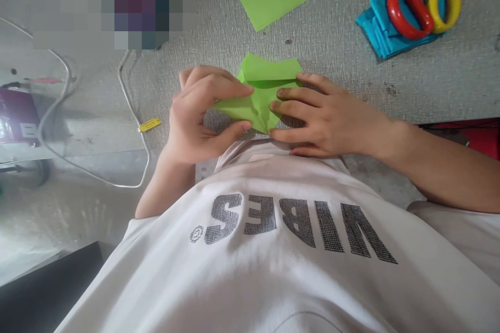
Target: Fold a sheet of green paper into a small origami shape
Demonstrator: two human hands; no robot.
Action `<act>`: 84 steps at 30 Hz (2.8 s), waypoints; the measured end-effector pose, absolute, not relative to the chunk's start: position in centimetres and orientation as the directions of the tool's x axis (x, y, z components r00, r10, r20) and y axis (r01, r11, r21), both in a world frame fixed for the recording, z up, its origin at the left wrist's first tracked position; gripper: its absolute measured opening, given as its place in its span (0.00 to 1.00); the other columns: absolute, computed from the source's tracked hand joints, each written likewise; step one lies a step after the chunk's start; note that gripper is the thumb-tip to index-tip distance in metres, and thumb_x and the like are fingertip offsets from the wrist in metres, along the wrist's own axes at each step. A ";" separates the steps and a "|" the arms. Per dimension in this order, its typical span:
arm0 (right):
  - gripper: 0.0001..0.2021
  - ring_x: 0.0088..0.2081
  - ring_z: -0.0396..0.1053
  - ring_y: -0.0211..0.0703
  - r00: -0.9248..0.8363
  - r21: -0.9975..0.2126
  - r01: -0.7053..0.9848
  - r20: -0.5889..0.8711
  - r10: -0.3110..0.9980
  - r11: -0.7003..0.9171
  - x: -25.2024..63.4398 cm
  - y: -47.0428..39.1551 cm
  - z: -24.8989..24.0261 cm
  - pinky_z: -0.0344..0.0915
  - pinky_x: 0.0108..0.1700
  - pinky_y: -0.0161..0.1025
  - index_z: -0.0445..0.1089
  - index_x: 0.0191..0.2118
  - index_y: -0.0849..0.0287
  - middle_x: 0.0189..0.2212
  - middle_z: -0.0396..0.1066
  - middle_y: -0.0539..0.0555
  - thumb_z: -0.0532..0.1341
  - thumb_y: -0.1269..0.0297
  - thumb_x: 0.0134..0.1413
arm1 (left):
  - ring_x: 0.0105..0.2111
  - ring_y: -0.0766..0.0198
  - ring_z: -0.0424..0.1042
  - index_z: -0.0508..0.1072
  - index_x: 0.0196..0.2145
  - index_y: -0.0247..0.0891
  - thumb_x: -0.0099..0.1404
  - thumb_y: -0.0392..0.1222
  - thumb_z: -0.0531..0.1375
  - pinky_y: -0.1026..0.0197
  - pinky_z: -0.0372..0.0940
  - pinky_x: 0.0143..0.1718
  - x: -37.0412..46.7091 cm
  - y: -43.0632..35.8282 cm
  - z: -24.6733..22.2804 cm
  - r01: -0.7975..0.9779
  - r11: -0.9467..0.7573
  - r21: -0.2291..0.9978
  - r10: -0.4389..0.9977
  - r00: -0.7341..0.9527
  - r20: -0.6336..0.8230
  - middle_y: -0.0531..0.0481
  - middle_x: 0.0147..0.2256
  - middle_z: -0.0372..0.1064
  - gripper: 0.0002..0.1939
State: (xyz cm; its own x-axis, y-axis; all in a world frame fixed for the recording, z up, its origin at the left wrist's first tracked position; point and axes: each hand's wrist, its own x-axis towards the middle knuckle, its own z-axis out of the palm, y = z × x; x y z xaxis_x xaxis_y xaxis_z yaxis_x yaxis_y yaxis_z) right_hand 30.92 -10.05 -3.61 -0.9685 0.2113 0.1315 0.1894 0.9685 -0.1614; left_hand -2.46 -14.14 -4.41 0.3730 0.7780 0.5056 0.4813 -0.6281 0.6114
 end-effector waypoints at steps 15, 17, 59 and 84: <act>0.20 0.79 0.65 0.64 -0.967 -0.136 0.169 0.169 0.191 0.976 31.3 -9.8 -4.4 0.64 0.82 0.78 0.72 0.74 0.49 0.76 0.69 0.62 0.60 0.48 0.88 | 0.43 0.55 0.83 0.87 0.50 0.48 0.75 0.65 0.78 0.47 0.79 0.52 -4.1 -13.3 -3.9 0.348 -0.426 0.835 0.833 0.511 0.212 0.51 0.43 0.86 0.20; 0.20 0.78 0.67 0.64 -0.966 -0.104 0.166 0.184 0.183 0.981 31.3 -9.8 -4.3 0.67 0.80 0.78 0.71 0.73 0.49 0.75 0.70 0.62 0.58 0.48 0.89 | 0.42 0.55 0.82 0.86 0.45 0.49 0.75 0.66 0.78 0.47 0.78 0.48 -4.0 -13.2 -3.8 0.348 -0.422 0.837 0.835 0.508 0.210 0.51 0.39 0.84 0.20; 0.39 0.72 0.68 0.73 -0.937 -0.320 0.273 0.124 0.325 0.907 28.2 -9.7 -4.0 0.59 0.77 0.89 0.57 0.86 0.55 0.73 0.70 0.65 0.62 0.42 0.83 | 0.50 0.52 0.86 0.80 0.67 0.41 0.74 0.61 0.80 0.51 0.77 0.50 -3.8 -13.4 -5.7 0.456 -0.525 0.719 0.846 0.373 0.382 0.43 0.57 0.87 0.34; 0.22 0.69 0.67 0.68 -0.866 -0.386 0.429 0.081 0.493 0.817 26.9 -9.6 -3.3 0.65 0.70 0.67 0.75 0.71 0.55 0.66 0.71 0.63 0.60 0.52 0.83 | 0.61 0.47 0.84 0.60 0.81 0.46 0.79 0.56 0.75 0.49 0.80 0.54 -3.8 -12.9 -5.6 0.473 -0.540 0.697 0.820 0.483 0.307 0.36 0.65 0.79 0.43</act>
State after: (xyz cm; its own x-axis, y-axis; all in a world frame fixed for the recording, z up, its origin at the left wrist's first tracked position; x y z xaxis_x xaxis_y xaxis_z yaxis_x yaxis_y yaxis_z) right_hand 26.95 -9.60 -3.28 -0.8662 0.4931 0.0811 0.4289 0.8169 -0.3855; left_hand -3.78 -12.89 -5.64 0.4829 0.8200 0.3073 0.4728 -0.5396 0.6967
